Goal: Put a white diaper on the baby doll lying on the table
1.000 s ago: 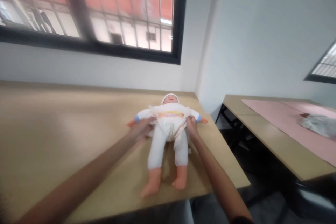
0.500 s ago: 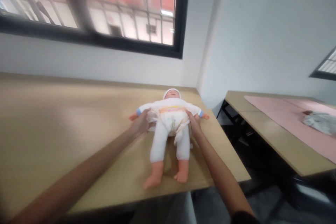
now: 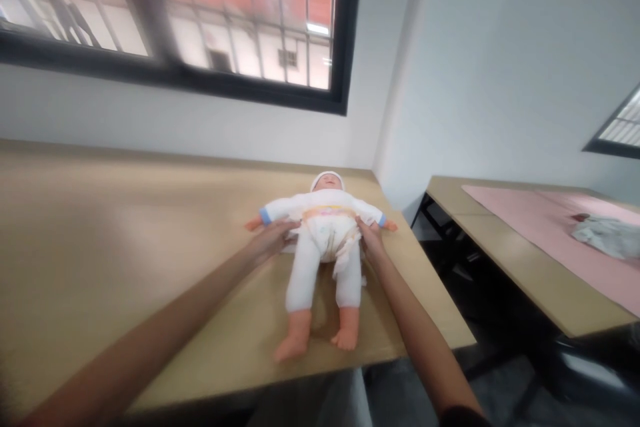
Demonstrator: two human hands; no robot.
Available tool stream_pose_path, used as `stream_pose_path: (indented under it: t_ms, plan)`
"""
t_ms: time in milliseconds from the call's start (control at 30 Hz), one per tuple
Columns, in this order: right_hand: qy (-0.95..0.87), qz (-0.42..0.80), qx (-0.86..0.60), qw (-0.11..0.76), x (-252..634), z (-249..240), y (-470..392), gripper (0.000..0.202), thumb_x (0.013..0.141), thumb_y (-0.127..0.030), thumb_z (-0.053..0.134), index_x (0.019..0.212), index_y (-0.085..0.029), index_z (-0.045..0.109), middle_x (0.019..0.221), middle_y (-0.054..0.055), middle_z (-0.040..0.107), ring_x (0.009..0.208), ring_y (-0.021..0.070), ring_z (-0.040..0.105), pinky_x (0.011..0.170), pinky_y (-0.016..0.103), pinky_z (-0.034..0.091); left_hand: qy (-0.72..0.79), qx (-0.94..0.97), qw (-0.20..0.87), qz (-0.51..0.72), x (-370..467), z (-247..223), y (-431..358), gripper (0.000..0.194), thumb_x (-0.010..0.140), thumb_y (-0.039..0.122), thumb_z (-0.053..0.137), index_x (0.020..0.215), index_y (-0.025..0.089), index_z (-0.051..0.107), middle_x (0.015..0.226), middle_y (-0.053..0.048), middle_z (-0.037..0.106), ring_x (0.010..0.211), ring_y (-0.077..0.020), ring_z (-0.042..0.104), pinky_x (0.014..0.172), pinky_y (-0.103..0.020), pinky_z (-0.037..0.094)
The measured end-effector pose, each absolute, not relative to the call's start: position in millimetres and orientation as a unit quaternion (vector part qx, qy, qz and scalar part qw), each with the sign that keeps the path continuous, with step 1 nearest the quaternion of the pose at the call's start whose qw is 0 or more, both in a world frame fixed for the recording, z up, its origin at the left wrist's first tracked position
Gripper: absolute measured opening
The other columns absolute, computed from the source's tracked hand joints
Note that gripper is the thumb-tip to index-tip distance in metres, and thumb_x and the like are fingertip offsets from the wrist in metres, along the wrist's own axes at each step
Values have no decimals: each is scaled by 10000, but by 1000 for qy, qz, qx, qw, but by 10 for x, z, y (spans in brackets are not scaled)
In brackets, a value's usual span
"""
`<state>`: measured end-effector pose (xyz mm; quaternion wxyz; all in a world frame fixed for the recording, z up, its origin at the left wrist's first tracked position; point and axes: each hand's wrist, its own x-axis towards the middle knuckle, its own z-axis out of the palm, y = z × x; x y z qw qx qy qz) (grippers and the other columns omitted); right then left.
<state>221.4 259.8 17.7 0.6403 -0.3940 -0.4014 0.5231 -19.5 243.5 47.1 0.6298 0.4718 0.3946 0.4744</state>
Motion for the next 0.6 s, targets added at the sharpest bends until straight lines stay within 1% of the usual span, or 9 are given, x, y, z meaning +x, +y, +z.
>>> stream_pose_path:
  t_ms: [133,300,467,600]
  plan:
    - [-387,519,-393,653,2236,94,2664,536,624,-424,782,1058,-169,598,1203,131,641,1093,296,616,903,360,535,391,453,651,466,-213,423,2473,262,635,287,755,808,145,618,841,-56,668,768,-173,623,686,-283,526]
    - [-407,499,-390,658,2208,59,2673,514,620,-451,779,1025,-177,621,1137,136,673,1080,312,621,920,399,521,389,441,659,469,-218,391,2485,222,657,261,727,814,151,615,780,-30,648,757,-171,614,698,-294,528]
    - [-434,455,-439,641,2246,-29,2722,472,652,-479,727,995,-185,590,1086,107,688,1015,278,641,875,403,527,387,439,660,471,-227,382,2488,186,664,235,710,804,154,618,758,-12,631,736,-149,596,695,-280,523]
    - [-452,385,-497,633,2318,-123,2793,427,632,-429,724,948,-198,552,1050,90,674,1000,251,621,873,394,500,388,442,654,475,-226,356,2494,192,651,240,715,791,155,617,785,-19,633,732,-146,598,689,-279,526]
